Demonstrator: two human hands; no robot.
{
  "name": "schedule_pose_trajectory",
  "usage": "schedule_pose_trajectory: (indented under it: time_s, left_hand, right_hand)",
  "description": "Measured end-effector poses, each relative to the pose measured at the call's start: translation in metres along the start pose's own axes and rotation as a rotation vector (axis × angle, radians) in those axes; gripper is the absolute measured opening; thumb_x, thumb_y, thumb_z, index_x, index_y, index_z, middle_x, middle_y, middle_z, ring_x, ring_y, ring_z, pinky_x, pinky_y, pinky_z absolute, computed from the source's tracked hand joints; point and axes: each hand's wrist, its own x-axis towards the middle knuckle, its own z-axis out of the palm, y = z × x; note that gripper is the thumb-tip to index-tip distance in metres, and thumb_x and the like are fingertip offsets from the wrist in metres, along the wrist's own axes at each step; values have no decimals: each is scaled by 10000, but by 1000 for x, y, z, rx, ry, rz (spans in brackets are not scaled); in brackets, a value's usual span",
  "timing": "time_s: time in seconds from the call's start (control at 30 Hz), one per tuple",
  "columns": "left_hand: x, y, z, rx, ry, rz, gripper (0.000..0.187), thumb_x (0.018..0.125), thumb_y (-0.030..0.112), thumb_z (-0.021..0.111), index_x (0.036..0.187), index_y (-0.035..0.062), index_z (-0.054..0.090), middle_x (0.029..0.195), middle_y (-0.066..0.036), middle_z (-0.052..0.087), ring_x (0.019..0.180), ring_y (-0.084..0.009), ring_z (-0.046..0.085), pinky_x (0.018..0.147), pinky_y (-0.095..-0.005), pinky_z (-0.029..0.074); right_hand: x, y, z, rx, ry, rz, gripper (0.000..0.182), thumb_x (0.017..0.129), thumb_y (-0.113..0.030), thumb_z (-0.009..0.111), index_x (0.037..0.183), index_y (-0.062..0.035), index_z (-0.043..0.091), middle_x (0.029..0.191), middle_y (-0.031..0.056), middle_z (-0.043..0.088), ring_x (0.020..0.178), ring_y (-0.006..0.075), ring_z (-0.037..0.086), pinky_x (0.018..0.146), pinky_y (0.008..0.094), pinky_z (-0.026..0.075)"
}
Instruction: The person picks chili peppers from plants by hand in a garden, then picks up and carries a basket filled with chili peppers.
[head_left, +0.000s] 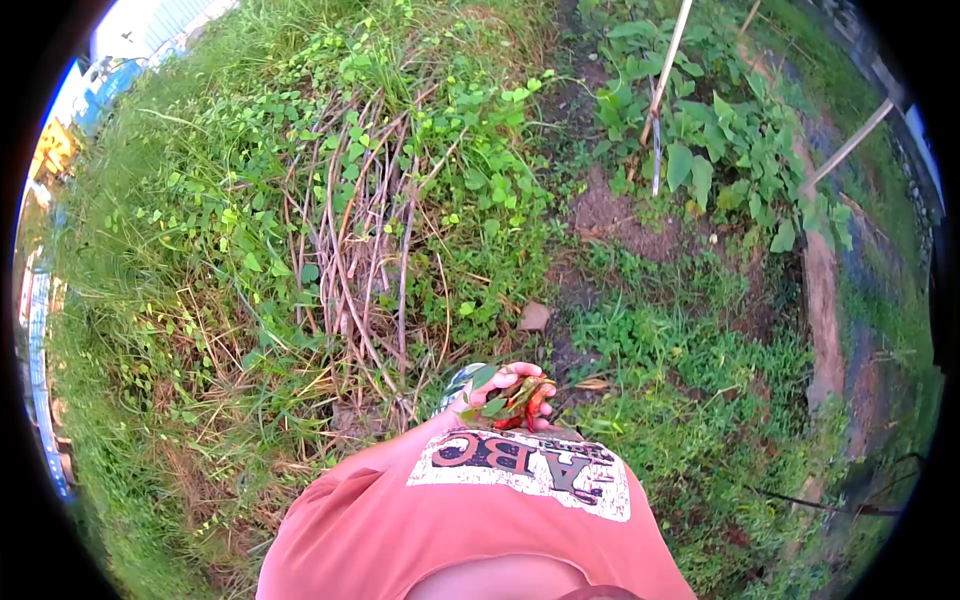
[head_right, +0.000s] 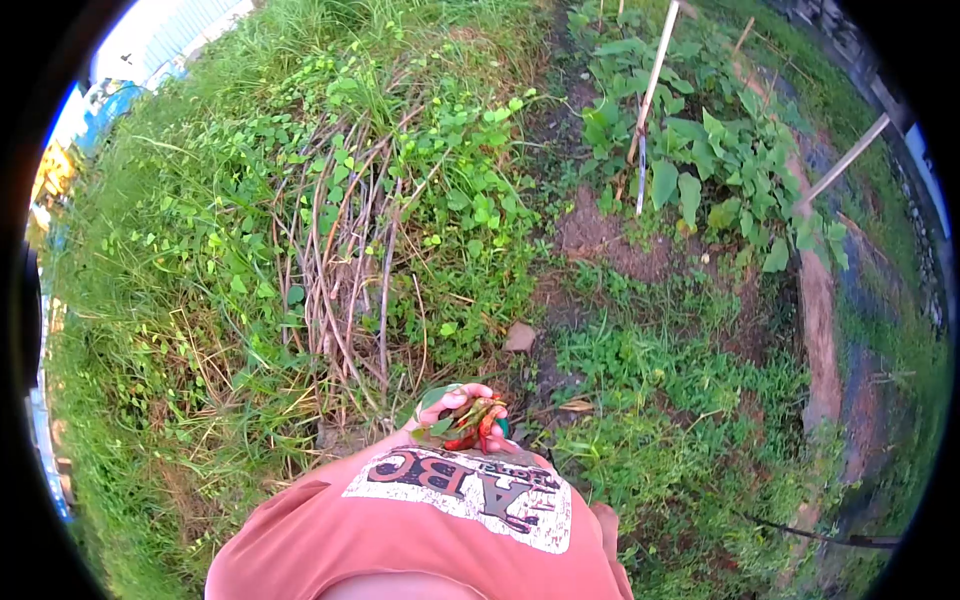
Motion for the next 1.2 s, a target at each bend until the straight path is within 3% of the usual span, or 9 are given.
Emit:
schedule_pose_trajectory:
  time_s: [0.07,0.1,0.13,0.4,0.53,0.7,0.87,1.07,1.2]
  left_hand:
    - [11,5,0,4,-29,-13,337,854,190,523,1172,82,492,1156,-189,534,1003,-350,564,871,-505,457]
    - [16,8,3,4,-36,-29,342,850,198,532,1169,84,487,1160,-188,528,998,-345,568,873,-496,459]
    - [22,9,0,23,-11,-43,350,848,213,542,1169,87,479,1164,-183,523,994,-340,570,876,-493,458]
    - [88,22,10,-46,-107,-196,303,853,146,527,1145,66,502,1111,-195,552,943,-346,580,851,-479,476]
    - [147,43,6,15,-85,-300,313,863,159,521,1158,58,485,1104,-201,554,966,-354,577,856,-502,474]
    - [236,74,-6,36,-299,-439,350,873,177,500,1203,70,452,1198,-186,503,1038,-359,541,916,-518,419]
    - [371,138,-42,79,-171,-649,341,883,182,493,1198,62,439,1185,-205,498,1018,-368,549,894,-527,431]
    - [476,212,-7,36,29,-745,310,888,186,507,1168,65,450,1169,-195,513,1003,-347,564,887,-499,454]
    - [526,222,2,-83,156,-811,332,869,191,538,1161,54,460,1158,-195,521,995,-371,564,879,-534,446]
  right_hand:
    - [20,-38,-10,385,39,130,257,798,-202,564,950,5,586,761,108,628,673,206,611,584,312,486]
    - [12,-98,-21,584,55,199,261,812,-185,561,983,11,580,772,102,630,677,193,610,585,302,484]
    - [-3,-164,-50,816,-26,227,308,869,-103,513,1145,30,486,899,99,614,718,131,572,600,250,468]
    - [5,-277,-91,775,26,40,298,872,-106,479,1146,5,512,1019,104,601,788,108,569,670,217,444]
    - [32,-308,-106,993,63,-27,256,893,-91,461,1122,1,530,984,87,619,785,105,573,697,224,449]
    - [86,-356,-116,1215,153,-82,240,898,-109,475,1105,-4,535,956,83,623,776,112,580,685,228,459]
    - [200,-430,-156,1578,96,-72,262,900,-138,480,1121,1,502,945,105,613,787,170,591,677,288,495]
    - [313,-503,-212,1610,-19,46,276,907,-144,475,1140,2,479,981,109,603,807,162,588,708,280,487]
    - [333,-514,-236,1608,193,85,255,892,-142,503,1109,-7,516,923,87,624,755,143,590,674,268,477]
